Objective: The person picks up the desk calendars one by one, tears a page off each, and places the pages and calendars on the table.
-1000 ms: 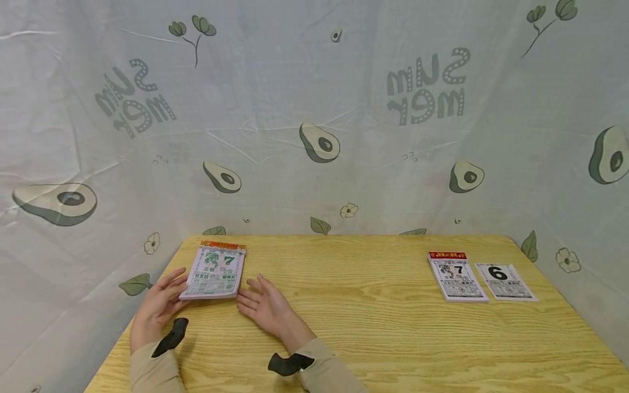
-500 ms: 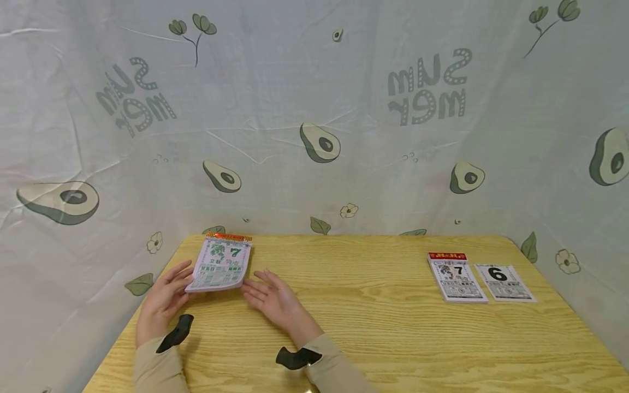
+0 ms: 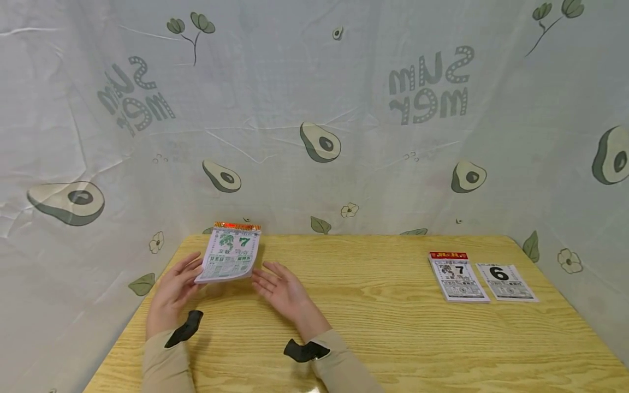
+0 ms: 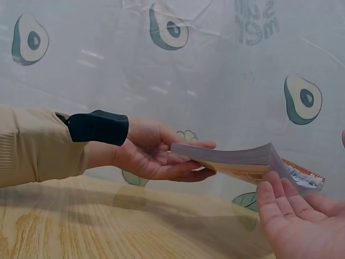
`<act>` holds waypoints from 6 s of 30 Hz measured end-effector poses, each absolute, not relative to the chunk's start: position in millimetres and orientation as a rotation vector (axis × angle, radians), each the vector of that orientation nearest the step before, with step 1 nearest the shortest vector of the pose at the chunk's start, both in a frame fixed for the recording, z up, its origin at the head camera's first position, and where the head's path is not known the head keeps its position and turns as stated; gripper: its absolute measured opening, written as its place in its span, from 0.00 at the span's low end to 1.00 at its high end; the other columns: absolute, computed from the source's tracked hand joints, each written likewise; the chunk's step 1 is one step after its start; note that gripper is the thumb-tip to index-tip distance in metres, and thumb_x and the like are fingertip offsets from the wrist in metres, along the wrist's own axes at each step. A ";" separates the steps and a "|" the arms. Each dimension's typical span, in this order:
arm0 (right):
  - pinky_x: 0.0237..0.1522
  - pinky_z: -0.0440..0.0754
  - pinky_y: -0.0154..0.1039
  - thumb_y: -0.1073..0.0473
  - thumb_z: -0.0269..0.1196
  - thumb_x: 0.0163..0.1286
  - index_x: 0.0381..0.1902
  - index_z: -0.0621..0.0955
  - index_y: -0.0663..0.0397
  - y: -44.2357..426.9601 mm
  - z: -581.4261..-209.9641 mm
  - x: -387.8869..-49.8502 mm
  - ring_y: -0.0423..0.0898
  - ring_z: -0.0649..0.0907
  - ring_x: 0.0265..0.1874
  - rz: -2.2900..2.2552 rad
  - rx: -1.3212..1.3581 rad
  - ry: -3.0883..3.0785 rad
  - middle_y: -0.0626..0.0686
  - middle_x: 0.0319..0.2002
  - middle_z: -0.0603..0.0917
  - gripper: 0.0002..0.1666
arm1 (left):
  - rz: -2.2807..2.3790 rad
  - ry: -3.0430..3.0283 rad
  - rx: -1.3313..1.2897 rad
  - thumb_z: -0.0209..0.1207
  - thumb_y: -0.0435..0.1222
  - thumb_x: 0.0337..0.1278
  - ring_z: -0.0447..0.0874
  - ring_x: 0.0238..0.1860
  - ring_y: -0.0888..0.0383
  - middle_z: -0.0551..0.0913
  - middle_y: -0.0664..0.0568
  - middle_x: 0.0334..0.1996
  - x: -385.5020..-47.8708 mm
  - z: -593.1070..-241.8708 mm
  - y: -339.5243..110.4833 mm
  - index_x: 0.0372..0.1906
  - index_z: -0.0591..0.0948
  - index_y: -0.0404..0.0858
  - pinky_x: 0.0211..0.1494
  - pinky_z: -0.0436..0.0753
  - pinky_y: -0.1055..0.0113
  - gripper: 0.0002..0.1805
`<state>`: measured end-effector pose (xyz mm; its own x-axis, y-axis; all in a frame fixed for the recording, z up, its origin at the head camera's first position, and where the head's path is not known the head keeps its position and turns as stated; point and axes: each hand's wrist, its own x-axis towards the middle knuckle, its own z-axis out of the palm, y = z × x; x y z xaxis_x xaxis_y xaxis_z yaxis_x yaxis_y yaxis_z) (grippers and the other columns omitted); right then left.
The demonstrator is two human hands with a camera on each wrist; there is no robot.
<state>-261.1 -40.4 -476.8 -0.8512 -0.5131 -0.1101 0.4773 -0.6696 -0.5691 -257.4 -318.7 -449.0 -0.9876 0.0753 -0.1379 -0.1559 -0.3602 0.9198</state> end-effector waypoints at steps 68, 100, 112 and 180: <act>0.32 0.76 0.31 0.71 0.57 0.68 0.58 0.71 0.64 43.4 -447.9 -258.5 0.38 0.76 0.26 -2.636 0.028 1.682 0.44 0.30 0.77 0.21 | 2.466 1.516 0.036 0.46 0.22 0.68 0.84 0.40 0.59 0.75 0.58 0.53 -285.7 -437.1 -195.8 0.75 0.54 0.40 0.41 0.83 0.65 0.34; 0.33 0.77 0.31 0.72 0.57 0.67 0.59 0.72 0.61 93.1 -452.5 -236.8 0.39 0.78 0.30 -2.556 0.090 1.748 0.47 0.32 0.76 0.22 | 2.274 1.291 0.124 0.37 0.47 0.78 0.86 0.43 0.56 0.81 0.56 0.47 -278.4 -435.4 -156.6 0.56 0.73 0.50 0.47 0.83 0.56 0.16; 0.32 0.77 0.32 0.72 0.56 0.67 0.57 0.72 0.61 90.9 -452.2 -234.9 0.40 0.79 0.30 -2.501 0.003 1.741 0.47 0.32 0.78 0.21 | 2.326 1.059 0.192 0.35 0.52 0.76 0.85 0.48 0.60 0.85 0.56 0.46 -274.9 -442.2 -152.6 0.58 0.71 0.52 0.51 0.83 0.61 0.19; 0.54 0.78 0.44 0.58 0.74 0.55 0.42 0.83 0.51 86.7 -429.3 -206.9 0.47 0.75 0.52 -1.068 -1.527 3.118 0.51 0.48 0.80 0.17 | 2.288 1.195 0.310 0.29 0.54 0.76 0.82 0.50 0.59 0.82 0.53 0.51 -262.1 -453.0 -100.4 0.74 0.55 0.46 0.51 0.82 0.57 0.29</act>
<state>-206.9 86.7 -429.3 -0.5494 -0.5403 0.6375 -0.8176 0.5048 -0.2768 -262.1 -100.4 -453.0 -0.8304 0.5555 -0.0425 -0.3522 -0.4645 0.8125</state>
